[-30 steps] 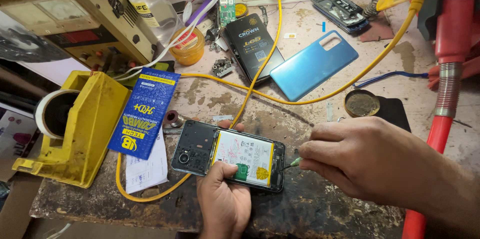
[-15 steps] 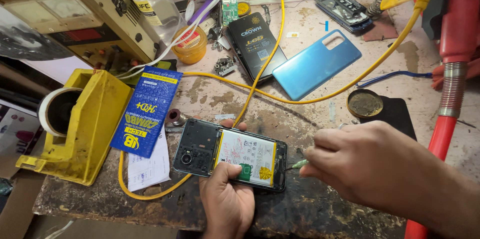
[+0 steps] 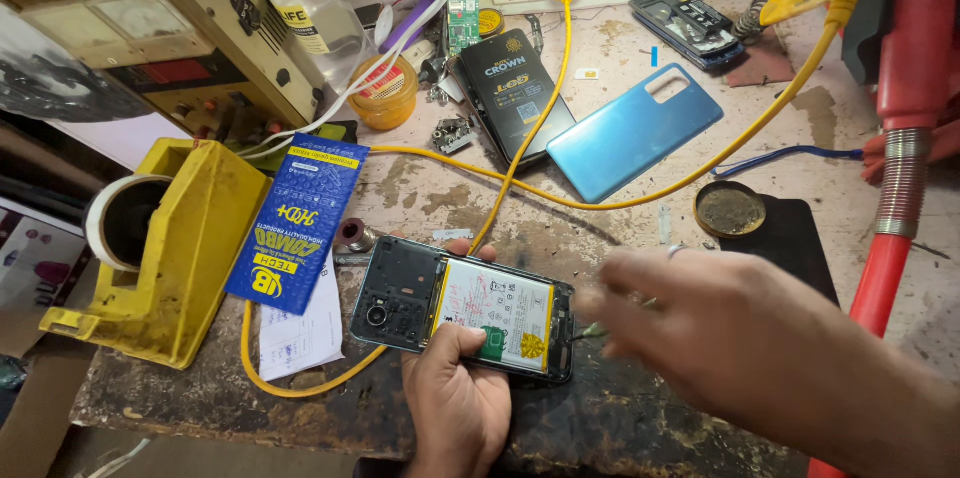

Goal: The person holds a disassembled smartphone on a cluttered workbench and uses a screwdriver to unscrew and pry at its internal components. They reposition the phone, work around the battery area, and manipulate the frame and back cover while continuing to work on the device.

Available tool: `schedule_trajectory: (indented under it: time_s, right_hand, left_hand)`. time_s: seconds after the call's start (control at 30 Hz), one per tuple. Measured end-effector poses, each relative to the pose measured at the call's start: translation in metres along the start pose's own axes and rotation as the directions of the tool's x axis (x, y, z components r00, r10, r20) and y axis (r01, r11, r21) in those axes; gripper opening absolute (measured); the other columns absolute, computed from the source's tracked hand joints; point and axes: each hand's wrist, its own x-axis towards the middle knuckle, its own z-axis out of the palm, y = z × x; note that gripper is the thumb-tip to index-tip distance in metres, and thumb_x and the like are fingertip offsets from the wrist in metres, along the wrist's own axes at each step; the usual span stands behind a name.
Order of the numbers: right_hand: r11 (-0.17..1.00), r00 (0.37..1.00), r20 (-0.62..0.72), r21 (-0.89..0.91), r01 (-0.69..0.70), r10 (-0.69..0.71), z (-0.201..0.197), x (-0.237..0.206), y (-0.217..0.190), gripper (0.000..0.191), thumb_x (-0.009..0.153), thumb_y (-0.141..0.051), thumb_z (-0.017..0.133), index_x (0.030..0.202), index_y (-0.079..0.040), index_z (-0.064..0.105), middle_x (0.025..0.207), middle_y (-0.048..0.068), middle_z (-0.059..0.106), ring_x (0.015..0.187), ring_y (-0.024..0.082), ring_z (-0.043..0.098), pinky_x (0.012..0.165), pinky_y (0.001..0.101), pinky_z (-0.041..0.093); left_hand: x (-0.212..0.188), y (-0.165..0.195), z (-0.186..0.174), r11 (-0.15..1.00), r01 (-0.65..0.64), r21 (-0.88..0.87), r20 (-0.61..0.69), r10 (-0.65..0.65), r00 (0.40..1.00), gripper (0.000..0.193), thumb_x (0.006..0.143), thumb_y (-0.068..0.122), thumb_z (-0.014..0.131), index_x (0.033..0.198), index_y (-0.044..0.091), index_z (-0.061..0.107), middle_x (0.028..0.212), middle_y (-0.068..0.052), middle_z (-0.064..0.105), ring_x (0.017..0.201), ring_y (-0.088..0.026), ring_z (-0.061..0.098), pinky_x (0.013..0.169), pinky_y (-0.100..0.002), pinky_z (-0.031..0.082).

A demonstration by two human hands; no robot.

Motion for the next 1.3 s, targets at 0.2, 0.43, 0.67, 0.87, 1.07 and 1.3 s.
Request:
schedule_trajectory:
  time_s: [0.2,0.43,0.67,0.87,1.07,1.3]
  right_hand:
    - [0.989,0.998,-0.031,0.138,0.061,-0.057,-0.004,-0.004,0.005,0.025,0.080,-0.018,0.069,0.104,-0.015,0.067,0.106,0.004,0.063,0.084,0.019,0.069,0.069,0.0341,0.054]
    - [0.987,0.996,0.073,0.150,-0.053,0.042,0.001,-0.009,0.010,0.031,0.081,-0.024,0.068,0.110,-0.014,0.065,0.098,0.004,0.064,0.081,0.024,0.069,0.067,0.0356,0.055]
    - [0.963,0.993,0.027,0.242,-0.118,0.115,0.001,-0.007,0.007,0.024,0.091,-0.031,0.069,0.106,-0.013,0.064,0.096,0.004,0.063,0.077,0.024,0.068,0.064,0.0355,0.054]
    - [0.967,0.991,0.071,0.218,-0.130,0.117,-0.002,-0.008,0.007,0.024,0.092,-0.031,0.069,0.106,-0.013,0.065,0.096,0.003,0.064,0.079,0.024,0.069,0.065,0.0355,0.054]
    - [0.971,0.995,0.051,0.219,-0.096,0.087,0.001,-0.011,0.009,0.028,0.087,-0.026,0.071,0.111,-0.014,0.065,0.103,0.003,0.066,0.084,0.023,0.070,0.070,0.0342,0.055]
    - [0.971,1.000,0.007,0.239,0.014,-0.016,0.005,-0.013,0.018,0.040,0.074,-0.006,0.064,0.112,-0.016,0.072,0.115,0.000,0.071,0.089,0.018,0.073,0.076,0.0315,0.058]
  left_hand:
    - [-0.001,0.002,0.002,1.000,0.002,0.010,-0.018,-0.002,1.000,0.090,0.062,-0.010,0.039,0.150,0.010,0.036,0.139,-0.018,0.054,0.136,-0.036,0.051,0.114,-0.056,0.041]
    - [-0.003,0.003,0.004,1.000,-0.004,0.014,-0.005,0.004,1.000,0.087,0.064,-0.010,0.040,0.149,0.003,0.037,0.141,-0.018,0.053,0.137,-0.037,0.051,0.114,-0.056,0.041]
    - [-0.003,0.002,0.004,1.000,-0.005,0.028,-0.007,0.005,1.000,0.084,0.064,-0.010,0.040,0.147,0.000,0.038,0.141,-0.019,0.054,0.138,-0.037,0.051,0.114,-0.056,0.042]
    - [-0.002,0.002,0.003,1.000,0.012,0.020,-0.009,-0.012,1.000,0.082,0.065,-0.011,0.040,0.147,-0.003,0.039,0.143,-0.019,0.054,0.139,-0.036,0.050,0.116,-0.056,0.041]
    - [-0.002,-0.001,-0.001,1.000,-0.008,0.020,-0.007,0.008,1.000,0.086,0.064,-0.011,0.040,0.148,0.001,0.038,0.142,-0.018,0.053,0.137,-0.037,0.051,0.115,-0.055,0.041]
    - [0.000,-0.001,-0.004,1.000,0.003,-0.017,0.004,-0.002,1.000,0.080,0.068,-0.010,0.039,0.147,-0.005,0.039,0.143,-0.021,0.054,0.139,-0.034,0.050,0.117,-0.053,0.039]
